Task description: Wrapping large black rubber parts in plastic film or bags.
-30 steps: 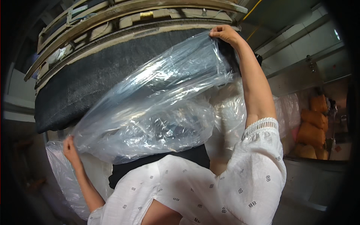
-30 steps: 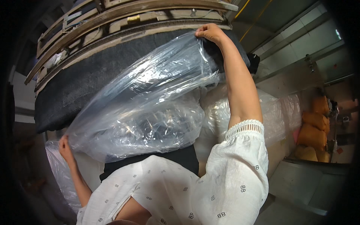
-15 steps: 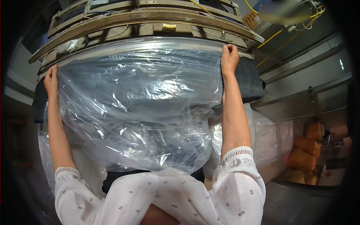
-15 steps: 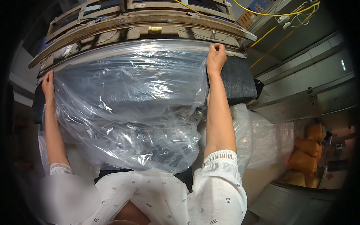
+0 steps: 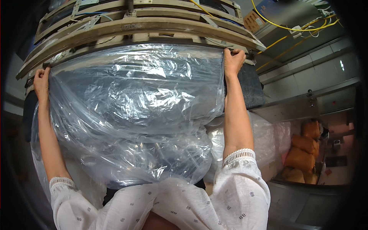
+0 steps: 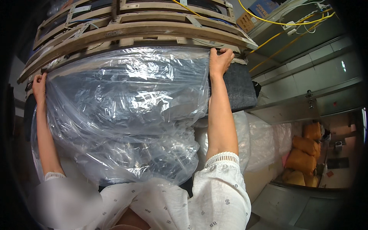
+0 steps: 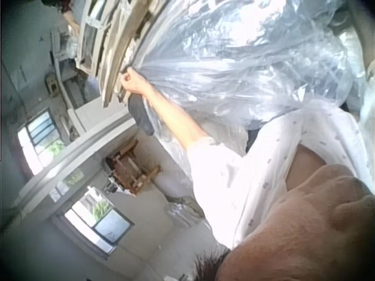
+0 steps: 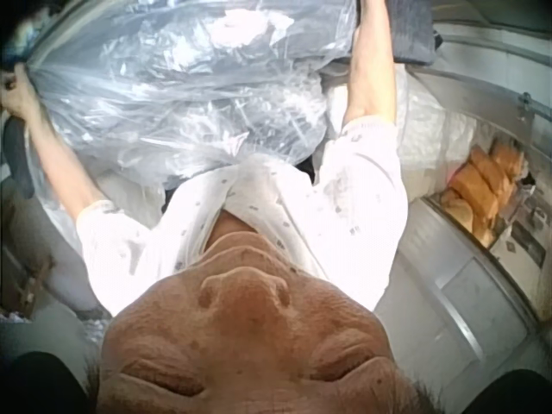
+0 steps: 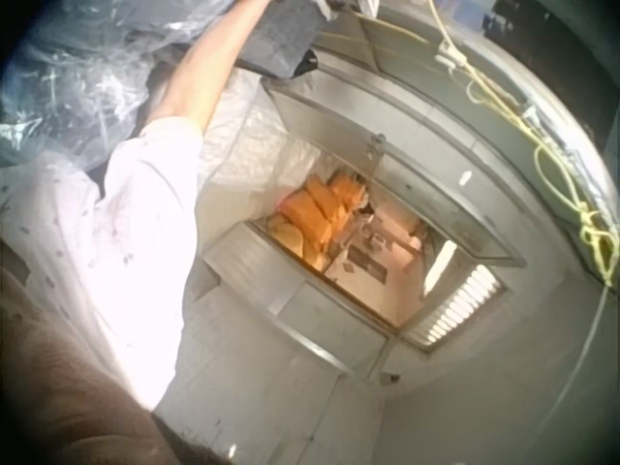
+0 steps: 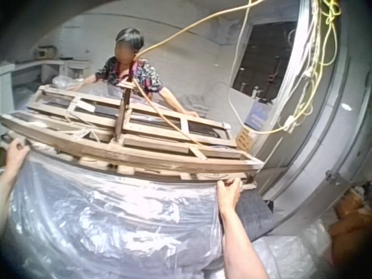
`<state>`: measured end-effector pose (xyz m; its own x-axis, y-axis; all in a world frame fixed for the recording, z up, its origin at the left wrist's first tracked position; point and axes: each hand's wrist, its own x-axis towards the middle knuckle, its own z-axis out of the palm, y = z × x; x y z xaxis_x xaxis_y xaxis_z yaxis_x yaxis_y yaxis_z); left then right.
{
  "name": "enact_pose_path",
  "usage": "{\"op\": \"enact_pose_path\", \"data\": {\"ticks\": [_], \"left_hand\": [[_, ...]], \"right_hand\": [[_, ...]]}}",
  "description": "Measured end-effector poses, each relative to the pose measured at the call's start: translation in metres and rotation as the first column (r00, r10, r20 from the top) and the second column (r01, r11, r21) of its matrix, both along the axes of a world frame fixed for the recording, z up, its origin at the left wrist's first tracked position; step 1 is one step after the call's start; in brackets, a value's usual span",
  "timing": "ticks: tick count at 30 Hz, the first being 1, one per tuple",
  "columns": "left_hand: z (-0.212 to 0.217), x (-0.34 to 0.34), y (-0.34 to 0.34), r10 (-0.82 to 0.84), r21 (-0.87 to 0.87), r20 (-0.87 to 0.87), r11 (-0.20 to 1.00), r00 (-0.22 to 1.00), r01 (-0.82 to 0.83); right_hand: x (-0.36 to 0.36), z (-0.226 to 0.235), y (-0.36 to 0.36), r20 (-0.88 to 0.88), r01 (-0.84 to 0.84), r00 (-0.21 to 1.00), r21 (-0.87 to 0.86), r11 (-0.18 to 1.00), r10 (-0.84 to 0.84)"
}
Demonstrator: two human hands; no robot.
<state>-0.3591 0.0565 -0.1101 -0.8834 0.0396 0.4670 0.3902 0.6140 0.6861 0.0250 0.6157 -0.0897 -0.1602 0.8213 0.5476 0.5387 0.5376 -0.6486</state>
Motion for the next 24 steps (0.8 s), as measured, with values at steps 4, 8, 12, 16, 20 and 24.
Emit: {"op": "enact_pose_path", "data": {"ticks": [4, 8, 12, 16, 20, 24], "left_hand": [[-0.017, -0.017, -0.019, -0.041, -0.004, -0.06, 0.999, 0.997, 0.041], [-0.019, -0.018, -0.028, -0.09, 0.1, 0.034, 0.991, 0.995, 0.086], [0.005, -0.002, -0.036, -0.014, -0.105, 0.002, 0.994, 1.0, 0.014], [-0.007, 0.005, -0.013, 0.064, -0.445, -0.007, 0.893, 0.998, -0.06], [0.001, -0.01, -0.081, -0.1, 0.165, -0.132, 0.979, 0.986, 0.121], [0.023, 0.116, -0.051, -0.053, -0.045, -0.114, 0.998, 0.992, 0.048]], "right_hand": [[0.002, -0.003, 0.006, -0.011, -0.035, 0.999, 0.021, 0.999, 0.035], [0.004, -0.002, 0.013, -0.022, -0.01, 1.0, -0.002, 1.0, 0.01], [0.002, 0.003, 0.011, -0.122, -0.007, 0.993, -0.084, 0.996, -0.003], [0.011, 0.005, 0.013, -0.151, 0.026, 0.988, -0.095, 0.995, -0.04], [0.02, 0.004, -0.012, -0.106, -0.29, 0.954, -0.078, 0.954, 0.282], [0.068, 0.02, -0.086, -0.21, -0.546, 0.838, -0.298, 0.783, 0.504]]}}
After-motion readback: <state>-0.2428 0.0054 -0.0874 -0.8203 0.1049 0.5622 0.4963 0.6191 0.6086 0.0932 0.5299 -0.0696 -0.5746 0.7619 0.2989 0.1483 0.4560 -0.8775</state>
